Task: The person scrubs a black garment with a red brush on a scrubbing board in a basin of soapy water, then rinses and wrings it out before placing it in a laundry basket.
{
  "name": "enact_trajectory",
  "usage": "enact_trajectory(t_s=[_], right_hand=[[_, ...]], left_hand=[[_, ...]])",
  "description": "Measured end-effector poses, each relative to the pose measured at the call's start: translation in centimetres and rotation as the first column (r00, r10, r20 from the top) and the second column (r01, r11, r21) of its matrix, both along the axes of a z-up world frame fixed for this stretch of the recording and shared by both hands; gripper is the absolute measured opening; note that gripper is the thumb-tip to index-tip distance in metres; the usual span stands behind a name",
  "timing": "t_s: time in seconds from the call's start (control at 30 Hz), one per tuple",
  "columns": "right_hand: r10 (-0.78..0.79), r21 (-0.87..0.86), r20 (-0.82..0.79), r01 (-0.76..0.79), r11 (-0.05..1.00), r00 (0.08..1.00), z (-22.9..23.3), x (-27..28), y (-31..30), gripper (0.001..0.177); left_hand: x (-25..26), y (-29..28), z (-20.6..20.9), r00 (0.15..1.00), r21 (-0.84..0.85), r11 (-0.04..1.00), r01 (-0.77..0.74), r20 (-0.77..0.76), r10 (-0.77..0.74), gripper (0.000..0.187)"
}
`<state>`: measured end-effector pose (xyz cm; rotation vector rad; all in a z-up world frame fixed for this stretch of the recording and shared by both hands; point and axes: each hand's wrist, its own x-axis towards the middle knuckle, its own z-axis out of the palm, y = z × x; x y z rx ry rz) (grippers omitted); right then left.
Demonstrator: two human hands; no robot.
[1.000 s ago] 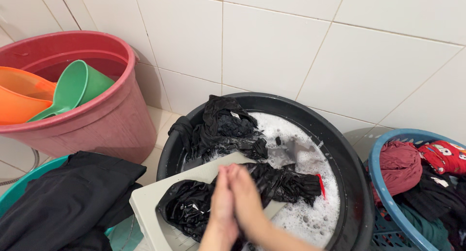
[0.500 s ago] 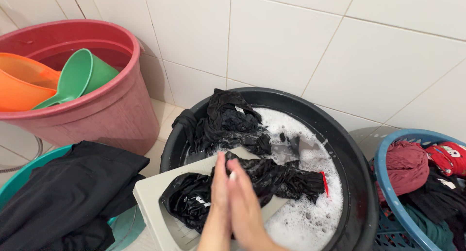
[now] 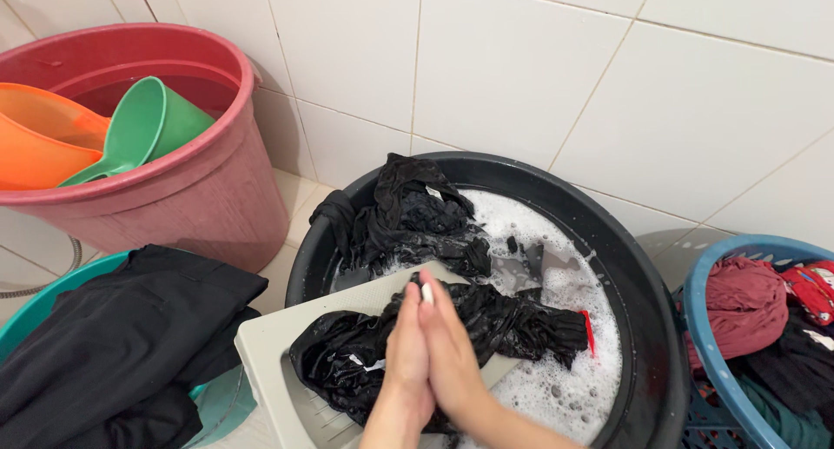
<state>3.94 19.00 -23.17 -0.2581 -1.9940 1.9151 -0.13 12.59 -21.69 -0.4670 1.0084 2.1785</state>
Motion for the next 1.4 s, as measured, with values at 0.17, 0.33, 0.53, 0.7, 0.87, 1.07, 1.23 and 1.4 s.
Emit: enact_trajectory(t_s=[0.17, 0.33, 0.53, 0.7, 0.87, 1.07, 1.23, 1.4], right_hand=[[-0.204, 0.079, 0.249, 0.190, 0.979, 0.947, -1.1, -9.8, 7.9, 0.061], [-0.202, 0.487, 0.070, 0.143, 0.861, 0.977, -0.8, -9.9, 10.2, 0.055], [0.201, 0.157, 0.088, -0.213, 0.964, 0.976, -2.0, -2.6, 9.3, 0.044], [0.185, 0.300, 0.252, -0.258, 0.918, 0.950, -0.4, 0.8, 13.3, 0.037], [-0.074, -0.096, 0.044, 0.078, 0.992, 0.996, 8.2, 4.5, 11.9, 0.048], [-0.201, 0.417, -0.235, 0.286, 0.863, 0.951, 7.5, 7.0, 2.5, 0.024], [-0.441, 0.321, -0.180, 0.477, 0.818, 0.879, 4.5, 3.1, 8.0, 0.014], [-0.329, 0.462, -0.210, 0.390, 0.797, 0.921, 4.2, 5.8, 5.8, 0.036]], left_hand=[[0.7, -0.2, 0.2, 0.990, 0.021, 0.998, 0.063, -0.125, -0.060, 0.064], [-0.7, -1.0, 1.4, 0.986, -0.233, 0.970, 0.070, -0.128, -0.102, 0.070], [-0.4, -1.3, 4.5, 0.983, -0.215, 0.975, -0.057, -0.182, 0.017, 0.061], [1.1, -2.4, 9.6, 0.952, 0.224, 0.959, -0.174, -0.211, 0.223, 0.044], [0.8, -0.6, 8.8, 0.929, 0.228, 0.901, -0.370, 0.056, 0.367, 0.038], [2.7, 5.3, 0.1, 1.000, 0.474, 0.880, 0.021, -0.015, -0.016, 0.043], [5.6, 9.0, -0.8, 0.997, -0.123, 0.989, -0.081, 0.004, 0.082, 0.039], [3.7, 6.2, -1.9, 0.992, -0.164, 0.986, -0.024, -0.125, 0.003, 0.050]])
